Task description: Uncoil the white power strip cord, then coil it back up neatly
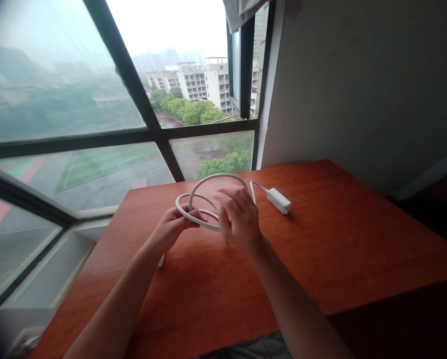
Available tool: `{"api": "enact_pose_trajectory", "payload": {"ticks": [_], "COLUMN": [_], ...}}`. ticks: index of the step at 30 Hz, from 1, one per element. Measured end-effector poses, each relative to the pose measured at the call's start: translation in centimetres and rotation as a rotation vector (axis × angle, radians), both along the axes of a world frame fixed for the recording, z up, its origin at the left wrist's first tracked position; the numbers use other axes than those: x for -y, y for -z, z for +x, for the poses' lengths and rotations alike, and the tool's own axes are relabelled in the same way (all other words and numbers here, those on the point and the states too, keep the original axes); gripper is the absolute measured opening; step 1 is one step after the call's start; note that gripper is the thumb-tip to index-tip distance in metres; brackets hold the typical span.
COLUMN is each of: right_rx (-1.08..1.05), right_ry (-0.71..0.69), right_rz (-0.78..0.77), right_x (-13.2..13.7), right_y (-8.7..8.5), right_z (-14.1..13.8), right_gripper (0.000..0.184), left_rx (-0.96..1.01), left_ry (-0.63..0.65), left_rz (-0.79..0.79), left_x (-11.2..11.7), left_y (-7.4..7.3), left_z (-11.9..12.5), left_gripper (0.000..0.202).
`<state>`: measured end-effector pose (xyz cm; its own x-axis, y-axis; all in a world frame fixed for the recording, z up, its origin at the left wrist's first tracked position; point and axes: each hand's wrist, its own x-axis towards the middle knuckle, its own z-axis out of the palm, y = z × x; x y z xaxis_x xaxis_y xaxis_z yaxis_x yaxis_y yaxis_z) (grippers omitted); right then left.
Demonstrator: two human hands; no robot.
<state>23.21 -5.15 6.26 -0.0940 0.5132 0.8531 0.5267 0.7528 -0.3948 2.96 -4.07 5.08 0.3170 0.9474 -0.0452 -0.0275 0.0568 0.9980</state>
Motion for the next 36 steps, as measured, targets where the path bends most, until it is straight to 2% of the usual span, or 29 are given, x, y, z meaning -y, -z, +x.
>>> {"api": "enact_pose_trajectory", "payload": {"ticks": [3,6,8,9,11,14,16,19,22,24,27,31,36], "right_rx": [0.242,0.52,0.554,0.493,0.228,-0.372,-0.752,-1.133,-1.32,-1.316,-1.16,-0.876,-0.67], "right_ry": [-0.184,-0.158,-0.093,-0.079,-0.124,-0.355,-0.549,-0.835,-0.97,-0.96,-0.878,-0.765,-0.726], "right_rz": [-0.209,-0.447,-0.539,-0.573,-0.642,-0.793,-0.902,-0.974,-0.931,-0.891,-0.848,-0.941,-1.081], "right_x": [1.0,0.6,0.1,-0.2,-0.7,-1.4,-2.0,-3.0,-3.7,-4.2,-4.7,-4.4,-2.1], "right_y": [-0.1,0.7,1.2,1.3,1.2,0.2,-1.1,-3.6,-6.5,-8.1,-9.3,-8.8,-7.7], "right_z": [-1.1,-1.3,-1.1,-0.9,-0.5,0.1,0.7,1.7,2.1,1.7,0.7,0.1,1.3], "right_gripper": [0.026,0.02,0.019,0.02,0.023,0.026,0.02,0.004,0.021,0.025,0.024,0.026,0.041], "left_rx": [0.048,0.02,-0.053,-0.093,-0.163,-0.223,-0.246,-0.297,-0.372,-0.399,-0.402,-0.373,-0.339], "left_ry": [-0.01,-0.04,-0.072,-0.085,-0.097,-0.104,-0.12,-0.147,-0.167,-0.177,-0.18,-0.193,-0.219], "left_rz": [-0.029,-0.029,-0.001,0.019,0.062,0.11,0.146,0.197,0.244,0.264,0.253,0.211,0.207], "left_x": [-0.2,-0.6,-0.8,-1.0,-1.3,-1.7,-1.9,-2.0,-2.0,-2.2,-2.4,-2.7,-2.6], "left_y": [0.3,0.6,0.8,1.0,1.4,2.2,2.8,3.4,4.0,4.3,4.8,5.2,5.2], "left_z": [-0.3,-0.8,-1.1,-1.3,-1.5,-1.4,-1.2,-0.8,-0.6,-0.6,-0.8,-1.1,-0.9], "left_gripper": [0.028,0.029,0.029,0.029,0.028,0.027,0.026,0.025,0.023,0.022,0.019,0.014,0.013]}}
